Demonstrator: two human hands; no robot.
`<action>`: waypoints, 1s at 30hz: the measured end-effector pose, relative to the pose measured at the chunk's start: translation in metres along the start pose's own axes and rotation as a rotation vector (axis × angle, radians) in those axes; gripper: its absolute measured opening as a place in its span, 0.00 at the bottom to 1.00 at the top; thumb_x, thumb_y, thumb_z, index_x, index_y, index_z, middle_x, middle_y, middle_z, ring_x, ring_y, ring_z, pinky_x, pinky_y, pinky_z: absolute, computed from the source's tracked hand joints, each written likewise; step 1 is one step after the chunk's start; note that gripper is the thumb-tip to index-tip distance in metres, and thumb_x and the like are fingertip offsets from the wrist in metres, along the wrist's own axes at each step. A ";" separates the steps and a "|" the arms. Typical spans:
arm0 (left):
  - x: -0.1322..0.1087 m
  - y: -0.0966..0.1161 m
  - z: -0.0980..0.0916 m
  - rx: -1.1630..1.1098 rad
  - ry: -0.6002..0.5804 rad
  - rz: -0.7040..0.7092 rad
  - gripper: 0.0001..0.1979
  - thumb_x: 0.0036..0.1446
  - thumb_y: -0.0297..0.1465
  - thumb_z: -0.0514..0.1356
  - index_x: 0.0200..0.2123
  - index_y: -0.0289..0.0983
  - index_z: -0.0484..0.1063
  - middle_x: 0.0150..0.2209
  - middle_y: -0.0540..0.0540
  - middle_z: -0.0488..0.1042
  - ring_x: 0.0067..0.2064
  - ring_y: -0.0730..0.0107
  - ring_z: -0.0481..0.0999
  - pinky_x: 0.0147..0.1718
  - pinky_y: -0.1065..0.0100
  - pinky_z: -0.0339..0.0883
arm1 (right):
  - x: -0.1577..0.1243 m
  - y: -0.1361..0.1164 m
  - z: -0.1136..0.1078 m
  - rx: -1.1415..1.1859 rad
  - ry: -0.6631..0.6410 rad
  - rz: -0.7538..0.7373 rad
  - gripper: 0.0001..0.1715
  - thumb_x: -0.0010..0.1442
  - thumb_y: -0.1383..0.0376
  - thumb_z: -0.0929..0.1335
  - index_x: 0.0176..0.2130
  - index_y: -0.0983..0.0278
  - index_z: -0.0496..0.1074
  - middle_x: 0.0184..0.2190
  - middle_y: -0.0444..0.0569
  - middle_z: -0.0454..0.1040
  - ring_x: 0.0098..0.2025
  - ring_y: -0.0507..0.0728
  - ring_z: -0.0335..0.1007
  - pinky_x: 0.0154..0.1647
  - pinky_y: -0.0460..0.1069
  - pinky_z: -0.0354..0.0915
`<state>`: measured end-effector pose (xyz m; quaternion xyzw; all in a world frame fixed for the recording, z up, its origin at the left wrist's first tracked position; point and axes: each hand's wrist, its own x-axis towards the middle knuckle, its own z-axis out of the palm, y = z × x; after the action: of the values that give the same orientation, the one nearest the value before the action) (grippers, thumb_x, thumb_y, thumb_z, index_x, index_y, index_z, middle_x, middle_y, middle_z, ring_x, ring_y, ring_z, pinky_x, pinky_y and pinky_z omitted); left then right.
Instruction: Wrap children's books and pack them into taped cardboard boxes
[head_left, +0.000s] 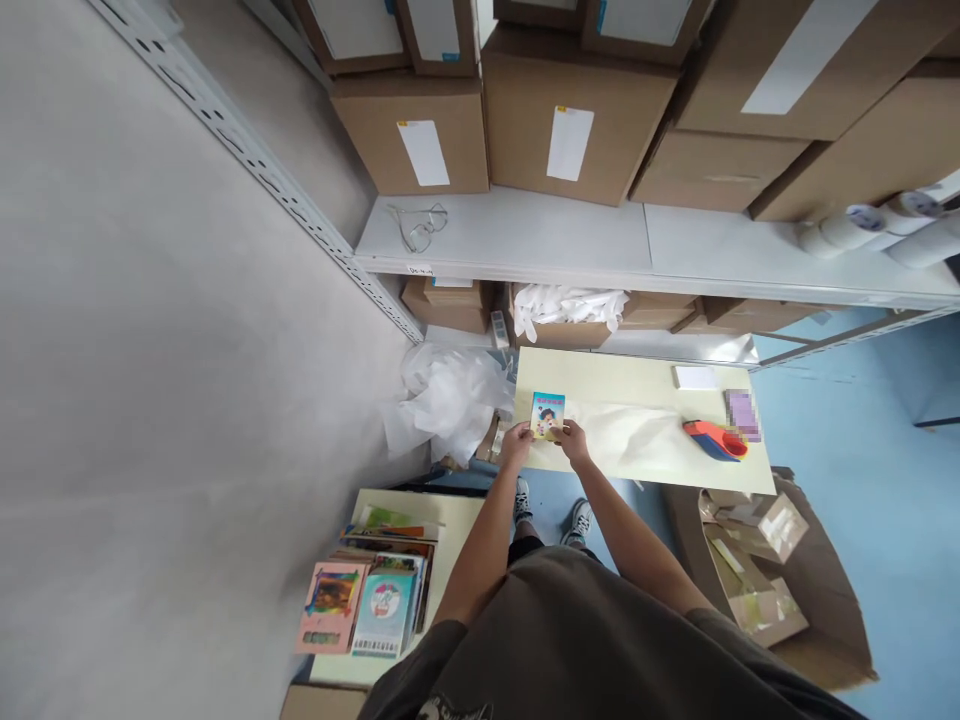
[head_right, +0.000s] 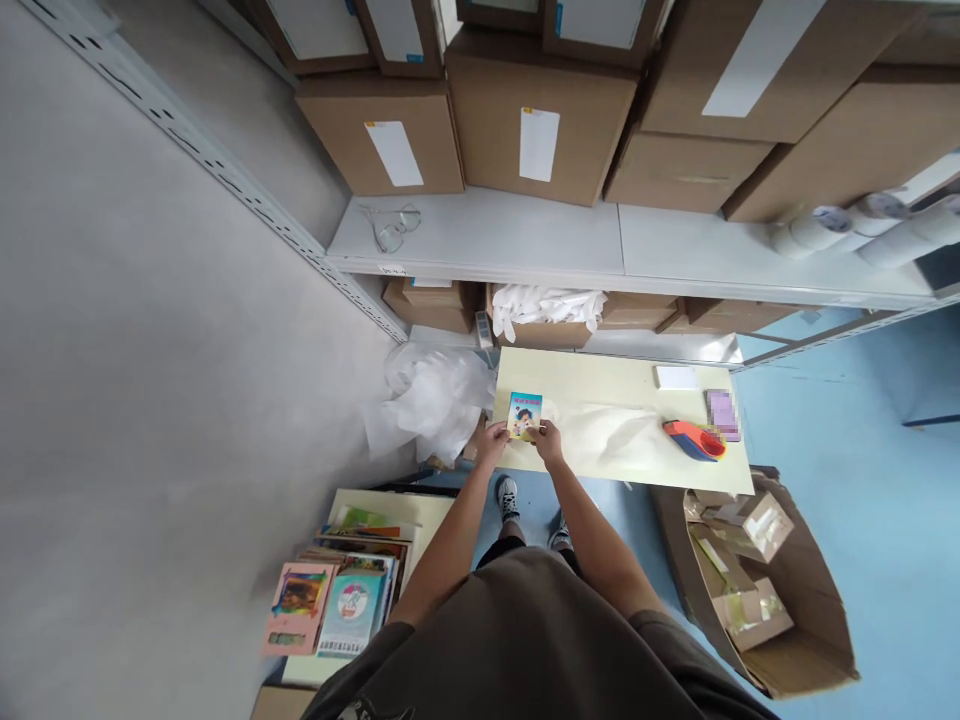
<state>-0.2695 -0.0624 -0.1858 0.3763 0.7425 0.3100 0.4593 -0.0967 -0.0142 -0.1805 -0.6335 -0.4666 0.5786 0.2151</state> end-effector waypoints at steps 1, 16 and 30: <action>-0.007 -0.004 0.004 0.026 0.037 -0.037 0.25 0.63 0.33 0.63 0.63 0.39 0.76 0.49 0.39 0.85 0.49 0.58 0.85 0.50 0.57 0.80 | -0.004 0.004 -0.004 -0.091 0.004 0.029 0.30 0.61 0.45 0.72 0.53 0.64 0.75 0.41 0.56 0.85 0.44 0.64 0.85 0.43 0.55 0.79; 0.004 -0.023 -0.005 0.303 0.161 -0.245 0.33 0.61 0.38 0.66 0.69 0.39 0.70 0.64 0.35 0.77 0.65 0.49 0.76 0.59 0.57 0.70 | -0.018 0.024 0.002 -1.037 -0.335 -0.084 0.51 0.68 0.59 0.67 0.81 0.57 0.44 0.83 0.53 0.30 0.83 0.72 0.25 0.76 0.67 0.49; 0.011 -0.014 -0.006 0.568 0.121 -0.042 0.18 0.69 0.32 0.54 0.50 0.39 0.85 0.57 0.35 0.79 0.60 0.48 0.75 0.61 0.54 0.67 | -0.014 0.032 0.009 -1.095 -0.284 -0.072 0.53 0.65 0.67 0.66 0.81 0.53 0.44 0.83 0.46 0.29 0.83 0.70 0.25 0.77 0.65 0.49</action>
<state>-0.2824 -0.0610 -0.2002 0.4552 0.8333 0.1018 0.2966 -0.0928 -0.0433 -0.2013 -0.5524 -0.7441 0.3241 -0.1902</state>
